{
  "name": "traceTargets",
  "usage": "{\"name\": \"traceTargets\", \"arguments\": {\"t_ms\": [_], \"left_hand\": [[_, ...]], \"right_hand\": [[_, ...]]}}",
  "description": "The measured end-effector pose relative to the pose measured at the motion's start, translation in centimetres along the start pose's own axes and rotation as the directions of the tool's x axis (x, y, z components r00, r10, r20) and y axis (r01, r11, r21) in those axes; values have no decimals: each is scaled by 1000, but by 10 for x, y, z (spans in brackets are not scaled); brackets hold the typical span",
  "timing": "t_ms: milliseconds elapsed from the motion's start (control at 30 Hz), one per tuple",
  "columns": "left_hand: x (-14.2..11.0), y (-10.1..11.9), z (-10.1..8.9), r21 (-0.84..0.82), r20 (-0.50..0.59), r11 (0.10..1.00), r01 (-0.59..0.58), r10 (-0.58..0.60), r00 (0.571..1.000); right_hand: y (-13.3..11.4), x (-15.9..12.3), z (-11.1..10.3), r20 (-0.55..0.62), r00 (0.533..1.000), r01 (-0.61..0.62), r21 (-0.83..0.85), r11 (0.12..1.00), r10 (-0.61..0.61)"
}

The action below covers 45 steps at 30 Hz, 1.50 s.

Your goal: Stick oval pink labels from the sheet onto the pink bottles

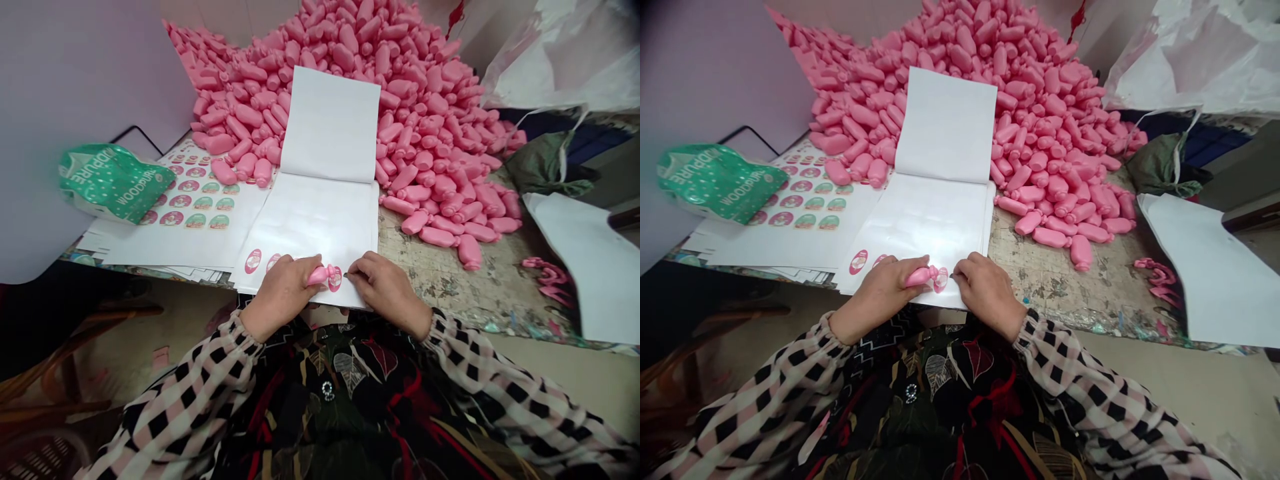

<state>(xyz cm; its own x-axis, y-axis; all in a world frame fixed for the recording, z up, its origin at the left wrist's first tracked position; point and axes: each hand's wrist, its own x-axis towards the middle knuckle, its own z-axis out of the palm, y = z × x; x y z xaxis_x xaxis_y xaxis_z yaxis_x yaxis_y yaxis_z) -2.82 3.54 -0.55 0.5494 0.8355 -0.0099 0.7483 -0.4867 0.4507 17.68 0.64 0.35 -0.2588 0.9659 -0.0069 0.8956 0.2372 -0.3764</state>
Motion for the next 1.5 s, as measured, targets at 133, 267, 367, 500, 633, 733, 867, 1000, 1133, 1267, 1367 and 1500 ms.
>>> {"name": "traceTargets", "arguments": {"t_ms": [133,267,367,500,633,733,867,1000,1133,1267,1367,1500], "left_hand": [[0,-1,2,-44,-6,999,-9,8,1000],[2,-6,2,-46,15,998,-31,31,999],[4,-11,-4,-59,89,991,-122,127,988],[5,-17,-16,-105,246,949,-297,315,917],[6,-16,-22,-100,345,950,-296,312,885],[6,-15,-22,-86,378,960,-268,280,883],[4,-11,-24,-82,389,952,-294,302,870],[2,-8,-27,-75,384,941,-331,334,861],[1,-7,-27,-27,398,924,-382,361,844],[2,-6,-26,2,387,918,-397,365,847],[1,-6,-29,-21,397,928,-372,349,849],[-7,-7,-36,-300,341,933,-199,300,891]], "right_hand": [[-2,-4,11,-60,994,-83,94,992,89],[-5,-4,15,-82,990,-107,108,988,116],[-8,-2,15,-106,979,-162,92,983,171],[-12,1,14,-114,955,-261,106,960,272],[-14,3,14,-109,936,-318,148,936,335],[-14,2,16,-157,936,-293,151,944,315],[-15,-3,18,-239,945,-199,130,971,225],[-17,-7,19,-297,942,-119,136,984,155],[-19,-13,19,-358,922,-54,255,966,146],[-19,-17,17,-417,890,5,414,910,185],[-16,-15,13,-436,865,10,510,860,248],[-7,-10,6,-334,856,-82,666,742,395]]}}
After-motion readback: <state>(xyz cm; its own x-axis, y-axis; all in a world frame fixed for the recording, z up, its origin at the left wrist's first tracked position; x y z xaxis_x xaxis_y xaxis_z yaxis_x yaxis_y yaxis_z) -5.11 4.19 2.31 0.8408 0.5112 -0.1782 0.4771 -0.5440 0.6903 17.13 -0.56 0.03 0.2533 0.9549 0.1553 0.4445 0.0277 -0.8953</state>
